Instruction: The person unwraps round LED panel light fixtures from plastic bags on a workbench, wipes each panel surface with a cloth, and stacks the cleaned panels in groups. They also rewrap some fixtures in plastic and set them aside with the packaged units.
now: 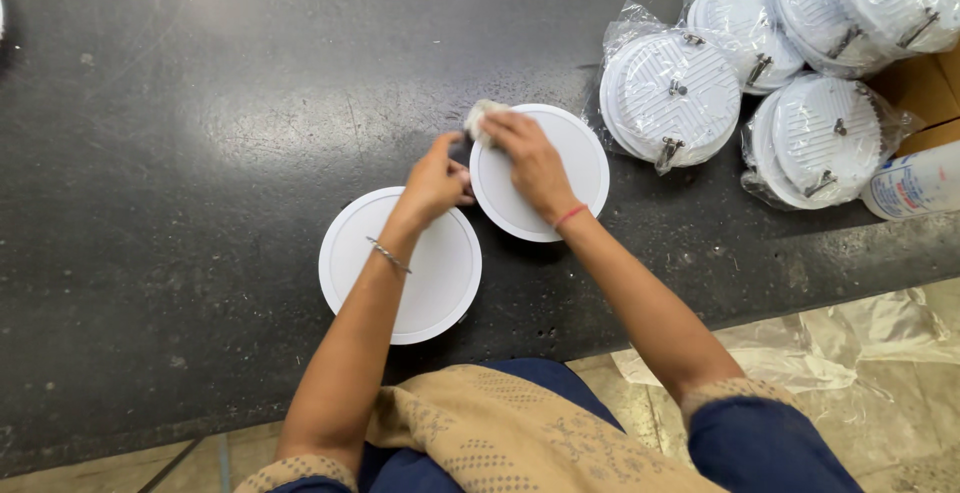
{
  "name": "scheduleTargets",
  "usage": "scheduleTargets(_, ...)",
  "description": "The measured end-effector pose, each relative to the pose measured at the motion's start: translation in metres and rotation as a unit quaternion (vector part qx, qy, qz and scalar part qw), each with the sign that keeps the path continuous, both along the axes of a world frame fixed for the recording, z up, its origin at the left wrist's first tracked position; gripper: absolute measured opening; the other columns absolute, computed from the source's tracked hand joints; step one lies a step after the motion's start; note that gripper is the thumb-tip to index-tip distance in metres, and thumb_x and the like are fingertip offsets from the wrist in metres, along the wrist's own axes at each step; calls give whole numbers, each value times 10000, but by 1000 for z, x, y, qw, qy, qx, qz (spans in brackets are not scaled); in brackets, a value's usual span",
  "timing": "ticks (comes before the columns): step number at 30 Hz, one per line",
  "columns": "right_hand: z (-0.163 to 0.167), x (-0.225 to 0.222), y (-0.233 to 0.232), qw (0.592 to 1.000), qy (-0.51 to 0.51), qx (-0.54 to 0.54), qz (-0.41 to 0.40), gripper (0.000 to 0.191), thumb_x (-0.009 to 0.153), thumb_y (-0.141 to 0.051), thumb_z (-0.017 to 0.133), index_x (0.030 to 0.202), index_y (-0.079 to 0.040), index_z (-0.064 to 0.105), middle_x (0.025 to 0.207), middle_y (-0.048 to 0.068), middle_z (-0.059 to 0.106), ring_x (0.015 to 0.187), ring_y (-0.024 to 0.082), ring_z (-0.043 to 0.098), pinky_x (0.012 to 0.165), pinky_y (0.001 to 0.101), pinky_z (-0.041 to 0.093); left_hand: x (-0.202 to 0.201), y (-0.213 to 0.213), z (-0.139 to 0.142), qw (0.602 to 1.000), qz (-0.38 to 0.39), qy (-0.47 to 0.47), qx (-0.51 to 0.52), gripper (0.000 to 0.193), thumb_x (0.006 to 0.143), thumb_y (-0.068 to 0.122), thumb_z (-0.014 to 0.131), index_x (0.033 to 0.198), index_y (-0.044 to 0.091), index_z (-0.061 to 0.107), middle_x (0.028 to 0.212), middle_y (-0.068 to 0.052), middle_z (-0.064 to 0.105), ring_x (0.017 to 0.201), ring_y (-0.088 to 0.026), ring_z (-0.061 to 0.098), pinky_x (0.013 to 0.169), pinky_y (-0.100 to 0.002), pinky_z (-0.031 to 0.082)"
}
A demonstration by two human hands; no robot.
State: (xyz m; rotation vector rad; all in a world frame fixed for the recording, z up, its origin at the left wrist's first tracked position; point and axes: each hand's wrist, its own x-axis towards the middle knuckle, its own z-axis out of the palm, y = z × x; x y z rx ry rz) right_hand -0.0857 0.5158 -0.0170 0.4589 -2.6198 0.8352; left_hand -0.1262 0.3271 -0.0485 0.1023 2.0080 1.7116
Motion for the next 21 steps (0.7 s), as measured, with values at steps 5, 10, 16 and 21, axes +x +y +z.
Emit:
scheduleTargets(5,16,94,13,975,-157,26,155,729,605,240,531,1222,-98,722,1344,63,663,1324,277,553,1124,390,448,-9,-8,3,1000,-19,-16,6,523,936,34,571,1452,90,505,1068,-140,702,843,-209,732,686,-309,631)
scheduleTargets(10,38,122,71,990,-112,-38,72,518,815,227,502,1063,-128,787,1199,34,770,1194,188,706,1070,356,543,0,-1,13,994,-53,73,-56,679,834,-27,695,1472,86,493,947,-111,707,777,-193,711,644,-317,619)
scheduleTargets(16,32,51,80,999,5,-29,-38,504,832,196,491,1232,-8,720,1326,169,674,1288,334,594,1108,425,476,1,1,19,989,-68,96,-86,709,816,-29,707,1481,80,487,866,-100,693,723,-181,707,638,-328,614)
scheduleTargets(21,17,135,39,991,-111,-40,66,579,751,257,454,1079,-90,781,1238,90,752,1242,268,669,1141,394,494,0,1,18,988,-66,100,-93,678,814,-37,712,1449,90,512,847,-85,698,702,-184,703,622,-333,588)
